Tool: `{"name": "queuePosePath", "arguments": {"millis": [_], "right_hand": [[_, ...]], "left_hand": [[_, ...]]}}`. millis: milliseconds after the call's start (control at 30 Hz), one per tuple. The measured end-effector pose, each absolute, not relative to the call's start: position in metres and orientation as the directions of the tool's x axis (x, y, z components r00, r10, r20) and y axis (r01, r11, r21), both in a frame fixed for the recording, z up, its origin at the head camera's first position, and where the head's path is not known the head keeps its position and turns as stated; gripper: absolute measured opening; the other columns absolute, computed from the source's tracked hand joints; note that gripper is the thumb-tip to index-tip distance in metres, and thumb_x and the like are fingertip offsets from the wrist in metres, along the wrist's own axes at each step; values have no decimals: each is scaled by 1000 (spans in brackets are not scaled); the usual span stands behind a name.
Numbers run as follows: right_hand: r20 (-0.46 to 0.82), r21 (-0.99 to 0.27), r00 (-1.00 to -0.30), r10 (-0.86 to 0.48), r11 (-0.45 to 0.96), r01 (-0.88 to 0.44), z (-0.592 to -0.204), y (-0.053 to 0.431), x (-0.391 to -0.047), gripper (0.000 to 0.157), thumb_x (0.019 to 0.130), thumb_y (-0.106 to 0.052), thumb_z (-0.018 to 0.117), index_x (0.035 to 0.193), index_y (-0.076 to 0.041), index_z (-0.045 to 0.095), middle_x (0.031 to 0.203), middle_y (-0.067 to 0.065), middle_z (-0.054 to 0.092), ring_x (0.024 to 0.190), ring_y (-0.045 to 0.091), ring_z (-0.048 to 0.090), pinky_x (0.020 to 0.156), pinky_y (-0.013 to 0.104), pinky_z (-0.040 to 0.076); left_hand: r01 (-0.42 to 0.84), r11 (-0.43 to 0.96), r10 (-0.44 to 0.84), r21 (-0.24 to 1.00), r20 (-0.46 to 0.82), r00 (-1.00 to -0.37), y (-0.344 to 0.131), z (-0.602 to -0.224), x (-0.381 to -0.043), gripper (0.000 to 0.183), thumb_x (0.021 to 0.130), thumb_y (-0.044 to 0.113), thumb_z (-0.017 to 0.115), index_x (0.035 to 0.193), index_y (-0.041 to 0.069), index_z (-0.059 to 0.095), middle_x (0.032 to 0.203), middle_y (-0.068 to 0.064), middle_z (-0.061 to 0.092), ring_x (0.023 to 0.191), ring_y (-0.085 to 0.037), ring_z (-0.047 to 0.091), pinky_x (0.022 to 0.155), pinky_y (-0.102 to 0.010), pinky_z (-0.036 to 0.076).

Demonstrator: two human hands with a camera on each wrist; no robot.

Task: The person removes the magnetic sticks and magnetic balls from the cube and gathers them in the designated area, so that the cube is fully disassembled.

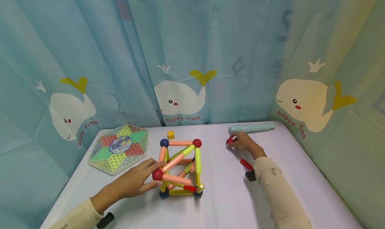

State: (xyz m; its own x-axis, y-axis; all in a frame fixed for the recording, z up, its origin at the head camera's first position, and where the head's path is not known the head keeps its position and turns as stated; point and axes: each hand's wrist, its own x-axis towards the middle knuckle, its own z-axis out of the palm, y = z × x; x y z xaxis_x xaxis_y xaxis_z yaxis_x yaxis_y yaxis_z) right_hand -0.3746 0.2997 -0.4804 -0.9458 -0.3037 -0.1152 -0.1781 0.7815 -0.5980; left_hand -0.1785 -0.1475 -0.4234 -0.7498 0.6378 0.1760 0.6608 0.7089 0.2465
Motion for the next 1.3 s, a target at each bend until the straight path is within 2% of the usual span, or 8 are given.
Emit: {"name": "queuePosePath", "arguments": {"millis": [200,433,700,933,1033,1167,1300], "right_hand": [[-162,-563,-946,-280,814,-145,-474,302,-367,55,89,-27,77,130,4,55,113,24,65,96,31,63,80,40,54],[-165,-554,-947,-276,820,-142,-465,320,-351,48,96,-25,67,129,6,54,116,29,62,92,31,64,74,40,55],[-250,-531,-894,-372,825,-195,-461,346,-321,47,93,-32,72,124,1,59,103,16,65,81,20,62,68,34,53],[-311,-531,-855,-414,822,-206,-466,347,-293,50,87,-27,78,127,-6,58,94,6,61,82,19,56,70,34,48],[-292,-544,-866,-405,815,-198,-471,345,-284,49,87,-23,78,130,-8,57,92,5,58,82,19,53,70,33,45],[-201,-540,-901,-384,811,-225,-478,345,-278,39,89,-20,74,123,-5,60,84,3,58,76,17,51,65,30,42],[-157,-533,-920,-358,815,-227,-483,349,-278,39,89,-25,75,119,-4,62,81,2,58,75,17,51,63,29,41]], "left_hand": [[661,708,640,249,170,-749,-147,-422,-176,65,99,61,48,152,24,43,121,3,54,98,-6,51,80,-23,51],[665,706,642,246,176,-746,-145,-423,-177,65,99,62,47,152,24,44,122,4,54,100,-6,52,81,-24,52],[687,686,656,239,203,-726,-146,-424,-178,63,99,59,50,151,22,45,120,4,55,96,-5,52,78,-22,51],[697,682,661,222,223,-717,-147,-424,-177,62,100,57,51,151,22,44,120,3,55,95,-5,51,77,-22,50],[698,683,661,217,224,-716,-147,-423,-177,62,100,56,51,151,22,44,120,3,55,95,-5,51,77,-22,50],[691,687,657,227,212,-723,-147,-422,-177,62,100,57,50,151,22,45,119,3,55,94,-5,50,77,-21,49],[685,689,654,237,205,-728,-147,-422,-176,63,100,58,50,151,21,45,120,4,54,95,-4,51,78,-22,50]]}}
